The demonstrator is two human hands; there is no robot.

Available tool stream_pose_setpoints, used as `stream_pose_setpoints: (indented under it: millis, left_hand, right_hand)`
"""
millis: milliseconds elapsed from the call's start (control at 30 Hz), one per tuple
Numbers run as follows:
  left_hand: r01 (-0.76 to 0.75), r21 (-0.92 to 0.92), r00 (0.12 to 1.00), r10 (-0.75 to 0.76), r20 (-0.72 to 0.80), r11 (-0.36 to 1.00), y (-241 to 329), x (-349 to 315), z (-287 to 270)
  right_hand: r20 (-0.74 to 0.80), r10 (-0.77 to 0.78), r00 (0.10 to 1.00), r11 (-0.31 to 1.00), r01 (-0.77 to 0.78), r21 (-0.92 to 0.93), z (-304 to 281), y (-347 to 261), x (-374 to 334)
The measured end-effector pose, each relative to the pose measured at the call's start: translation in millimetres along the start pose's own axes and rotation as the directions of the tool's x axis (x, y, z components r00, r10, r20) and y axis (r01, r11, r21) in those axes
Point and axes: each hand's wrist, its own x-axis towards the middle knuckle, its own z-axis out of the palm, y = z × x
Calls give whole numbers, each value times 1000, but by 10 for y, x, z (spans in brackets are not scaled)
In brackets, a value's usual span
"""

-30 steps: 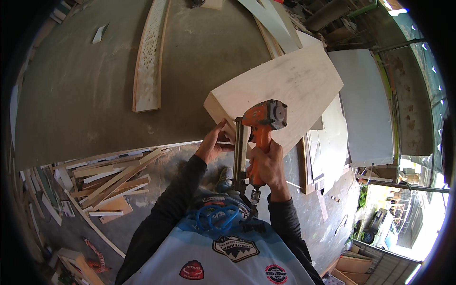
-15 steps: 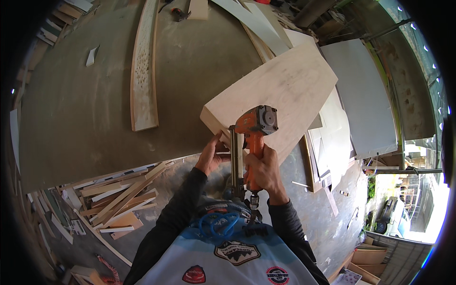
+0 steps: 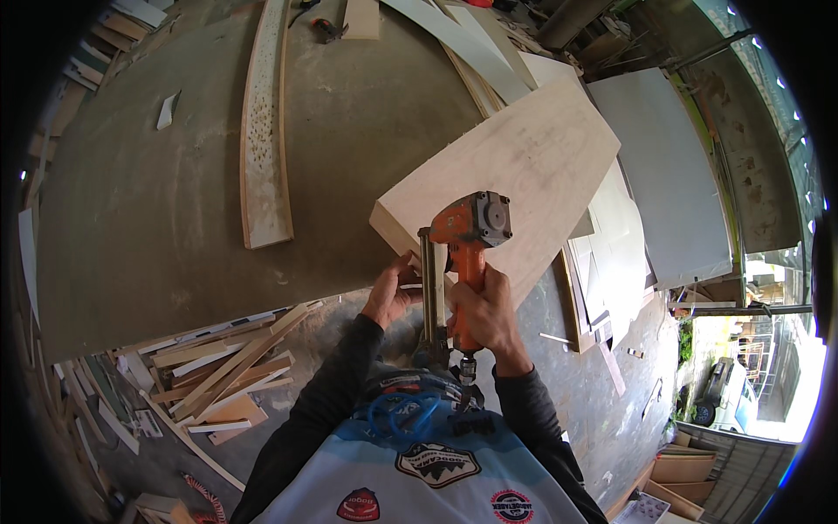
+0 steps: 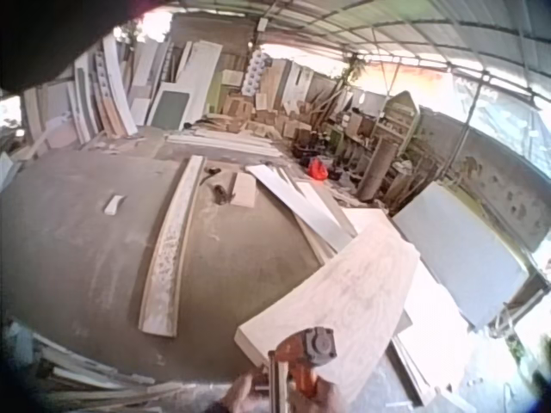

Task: The person assembles a wooden shelf by aligning wooden panels and securing them using a pneumatic nail gun.

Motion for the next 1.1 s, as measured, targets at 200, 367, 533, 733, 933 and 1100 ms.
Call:
stream_pose_setpoints:
  millis: [200,367,533,733,933,1100]
  left_hand:
    - [-5,-103,998,12,64,995,-51,39,-45]
    - [-13,-120,998,21,64,993,-41,-40,-18]
    - [16,-174,994,3,107,985,-11,-43,-33]
    - [11,-163,992,10,126,986,-28,-15,-53]
    - [32,-164,994,-15,105,986,22,-15,-42]
    - [36,-162,993,-17,117,986,-44,61,-147]
  right_hand:
    - [50,5,999,993,1,-121,91,-168,119]
    - [42,-7,999,995,11,-99,141,-167,137]
    - [30,-25,999,994,28,-105,149,-120,176]
    - [41,-23,999,991,28,-129,158,-186,159]
    - [21,4,1000,997,-3,-78,145,-99,179]
    - [6,5,1000,996,-5,-84,158,-66,160]
